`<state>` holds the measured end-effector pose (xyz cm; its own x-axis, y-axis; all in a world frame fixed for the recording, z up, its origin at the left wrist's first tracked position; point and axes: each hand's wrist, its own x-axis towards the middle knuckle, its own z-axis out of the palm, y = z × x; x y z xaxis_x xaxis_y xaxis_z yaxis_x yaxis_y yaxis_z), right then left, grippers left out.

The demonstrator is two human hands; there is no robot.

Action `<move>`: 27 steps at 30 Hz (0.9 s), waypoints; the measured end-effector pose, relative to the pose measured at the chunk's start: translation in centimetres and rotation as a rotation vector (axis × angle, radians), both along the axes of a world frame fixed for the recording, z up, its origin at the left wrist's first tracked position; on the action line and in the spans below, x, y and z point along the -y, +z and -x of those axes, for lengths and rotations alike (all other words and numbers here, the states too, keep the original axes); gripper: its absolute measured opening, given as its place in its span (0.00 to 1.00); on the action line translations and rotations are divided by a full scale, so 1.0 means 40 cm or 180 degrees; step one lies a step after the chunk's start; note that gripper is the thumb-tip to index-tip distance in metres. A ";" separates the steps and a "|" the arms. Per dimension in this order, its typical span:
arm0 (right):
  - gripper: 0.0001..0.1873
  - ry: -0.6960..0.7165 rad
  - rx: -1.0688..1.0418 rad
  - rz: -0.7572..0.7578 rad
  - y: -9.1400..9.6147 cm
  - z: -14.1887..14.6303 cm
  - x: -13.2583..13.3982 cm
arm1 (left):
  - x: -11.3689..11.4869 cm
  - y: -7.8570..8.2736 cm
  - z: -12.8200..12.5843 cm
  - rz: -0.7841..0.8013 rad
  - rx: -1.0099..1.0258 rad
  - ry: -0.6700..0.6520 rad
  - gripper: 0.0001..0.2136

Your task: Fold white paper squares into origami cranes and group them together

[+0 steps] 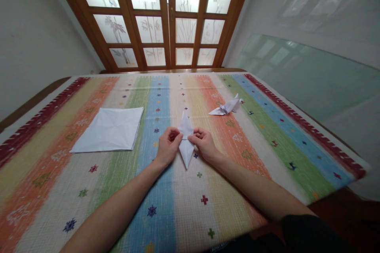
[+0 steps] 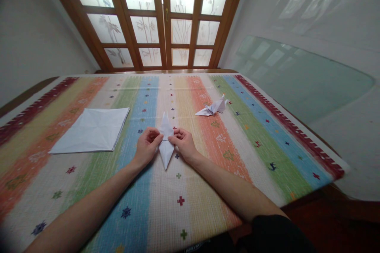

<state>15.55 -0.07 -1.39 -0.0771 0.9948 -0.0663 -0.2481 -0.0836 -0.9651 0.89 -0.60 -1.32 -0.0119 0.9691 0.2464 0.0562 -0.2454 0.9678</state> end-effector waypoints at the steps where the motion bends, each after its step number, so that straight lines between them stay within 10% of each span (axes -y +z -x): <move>1: 0.17 -0.0026 0.0051 -0.0024 -0.001 -0.001 0.000 | 0.002 -0.001 0.000 -0.0066 -0.0227 -0.0044 0.06; 7: 0.13 -0.0312 0.0760 -0.0737 -0.007 -0.003 0.011 | 0.020 0.004 -0.005 -0.0269 -0.0805 -0.0281 0.12; 15: 0.21 -0.0005 0.2230 -0.3030 0.000 -0.008 0.049 | 0.025 -0.003 -0.013 0.0052 0.0125 -0.0439 0.24; 27: 0.25 0.0000 0.1971 -0.2744 -0.008 -0.058 -0.008 | -0.031 -0.016 0.011 0.0878 0.1303 -0.0341 0.18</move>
<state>17.87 0.27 -1.69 -0.2713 0.7245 0.6337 0.3072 0.6891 -0.6563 0.46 0.64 -1.96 0.0492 0.9985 -0.0232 -0.3530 0.0391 0.9348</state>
